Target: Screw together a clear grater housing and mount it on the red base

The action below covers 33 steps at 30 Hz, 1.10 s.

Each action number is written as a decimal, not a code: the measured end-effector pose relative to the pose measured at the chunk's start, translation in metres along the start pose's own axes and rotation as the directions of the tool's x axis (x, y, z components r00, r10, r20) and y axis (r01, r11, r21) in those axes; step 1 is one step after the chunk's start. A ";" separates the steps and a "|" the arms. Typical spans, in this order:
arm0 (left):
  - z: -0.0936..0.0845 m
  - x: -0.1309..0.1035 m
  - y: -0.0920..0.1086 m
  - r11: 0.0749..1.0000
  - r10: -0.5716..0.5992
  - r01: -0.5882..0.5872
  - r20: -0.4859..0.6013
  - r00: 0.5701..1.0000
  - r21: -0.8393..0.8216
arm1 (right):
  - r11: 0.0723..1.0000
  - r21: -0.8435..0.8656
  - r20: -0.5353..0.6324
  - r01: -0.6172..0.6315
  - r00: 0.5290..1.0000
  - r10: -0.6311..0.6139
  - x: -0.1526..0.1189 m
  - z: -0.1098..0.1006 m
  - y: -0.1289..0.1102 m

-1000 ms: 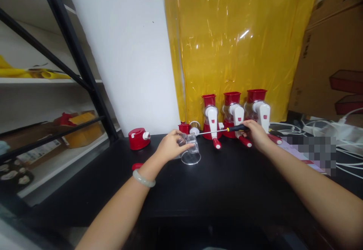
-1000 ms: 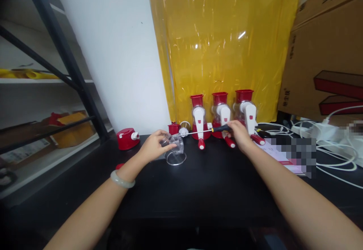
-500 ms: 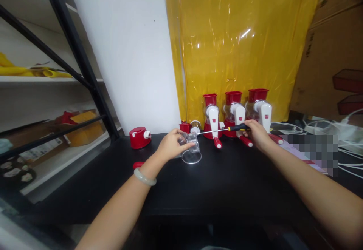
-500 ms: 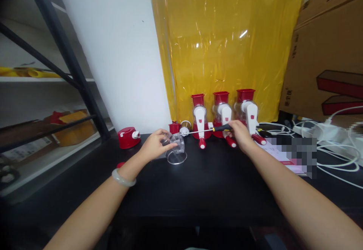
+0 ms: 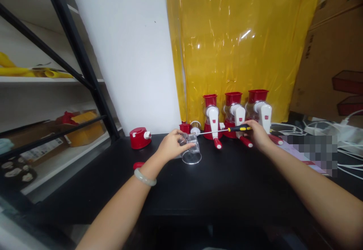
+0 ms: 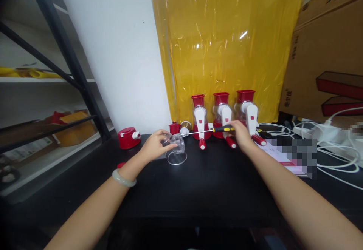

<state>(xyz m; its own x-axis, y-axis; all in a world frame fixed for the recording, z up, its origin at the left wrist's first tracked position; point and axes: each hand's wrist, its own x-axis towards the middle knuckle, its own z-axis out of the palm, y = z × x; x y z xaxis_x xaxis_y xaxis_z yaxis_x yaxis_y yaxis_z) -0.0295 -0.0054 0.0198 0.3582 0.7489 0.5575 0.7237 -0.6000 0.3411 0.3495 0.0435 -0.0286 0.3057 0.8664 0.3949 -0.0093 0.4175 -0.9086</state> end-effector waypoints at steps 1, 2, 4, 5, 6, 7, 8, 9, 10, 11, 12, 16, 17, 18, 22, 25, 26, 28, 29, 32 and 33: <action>0.000 0.000 0.000 1.000 -0.002 0.002 0.004 1.000 0.003 | 0.999 0.038 -0.003 -0.008 1.000 0.008 0.001 0.000 0.001; 0.000 0.000 0.000 1.000 -0.007 0.007 0.008 1.000 0.006 | 0.998 0.067 -0.010 -0.022 1.000 0.023 0.001 0.001 0.002; 0.000 0.000 -0.001 1.000 -0.013 0.013 0.016 1.000 0.008 | 0.994 0.094 -0.020 -0.050 0.998 0.052 0.001 0.002 0.003; 0.000 0.000 -0.001 1.000 -0.011 0.011 0.018 1.000 0.007 | 0.994 0.087 -0.022 -0.061 0.998 0.063 0.000 0.002 0.002; 0.000 0.000 -0.002 1.000 -0.008 0.008 0.015 1.000 0.004 | 0.995 0.068 -0.027 -0.068 0.997 0.070 0.000 0.002 0.002; 0.000 0.000 -0.002 1.000 -0.005 0.005 0.011 1.000 0.002 | 0.996 0.043 -0.035 -0.073 0.997 0.074 -0.001 0.002 0.001; 0.001 0.000 -0.002 1.000 -0.003 0.003 0.008 1.000 0.001 | 0.997 0.019 -0.044 -0.076 0.996 0.076 -0.001 0.002 0.001; 0.001 0.000 -0.002 1.000 -0.002 0.002 0.007 1.000 0.002 | 0.997 0.000 -0.052 -0.077 0.996 0.077 -0.002 0.001 0.000; 0.001 -0.001 -0.002 1.000 -0.004 0.003 0.006 1.000 0.003 | 0.997 -0.013 -0.056 -0.076 0.996 0.075 -0.002 0.001 0.000; 0.001 -0.001 -0.002 1.000 -0.007 0.007 0.007 1.000 0.006 | 0.997 -0.022 -0.057 -0.073 0.996 0.071 -0.002 0.001 0.000; 0.001 0.000 -0.002 1.000 -0.007 0.007 0.008 1.000 0.009 | 0.997 -0.028 -0.056 -0.068 0.996 0.066 -0.002 0.001 0.000; -0.001 0.000 -0.003 0.999 0.021 -0.022 0.011 1.000 0.030 | 0.998 -0.045 -0.049 -0.047 0.998 0.044 -0.002 0.001 -0.001; -0.002 0.000 -0.004 0.999 0.029 -0.029 0.012 1.000 0.038 | 0.998 -0.041 -0.050 -0.048 0.998 0.046 -0.002 0.001 -0.001; -0.002 0.001 -0.005 0.998 0.033 -0.034 0.012 0.999 0.046 | 0.998 -0.033 -0.054 -0.053 0.997 0.051 -0.002 0.001 -0.003; -0.004 0.002 -0.007 0.997 0.032 -0.033 0.009 0.999 0.064 | 0.997 0.002 -0.066 -0.080 0.995 0.080 -0.004 0.003 -0.009; -0.005 0.003 -0.008 0.998 0.020 -0.021 0.004 1.000 0.063 | 0.996 0.004 -0.069 -0.084 0.994 0.084 -0.005 0.004 -0.010; -0.005 0.004 -0.009 0.998 0.016 -0.016 0.000 1.000 0.061 | 0.996 -0.009 -0.072 -0.084 0.994 0.084 -0.005 0.003 -0.009; -0.005 0.005 -0.012 0.998 0.008 -0.007 -0.008 1.000 0.057 | 0.995 -0.043 -0.075 -0.084 0.994 0.081 -0.005 0.002 -0.007; -0.004 0.005 -0.013 0.998 0.005 -0.004 -0.012 1.000 0.056 | 0.994 -0.062 -0.073 -0.087 0.994 0.082 -0.004 0.001 -0.005; -0.005 0.006 -0.016 0.998 0.008 -0.007 -0.021 1.000 0.059 | 0.990 -0.091 -0.064 -0.103 0.993 0.098 -0.003 -0.001 -0.001; -0.005 0.006 -0.016 0.998 0.012 -0.011 -0.023 1.000 0.061 | 0.989 -0.097 -0.063 -0.113 0.992 0.107 -0.002 -0.001 0.000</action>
<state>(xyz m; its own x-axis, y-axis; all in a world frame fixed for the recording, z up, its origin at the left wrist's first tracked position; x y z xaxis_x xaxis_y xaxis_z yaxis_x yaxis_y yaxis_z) -0.0415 0.0074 0.0217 0.3532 0.7347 0.5792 0.7545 -0.5897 0.2880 0.3495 0.0410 -0.0295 0.3627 0.8869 0.2862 0.0485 0.2887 -0.9562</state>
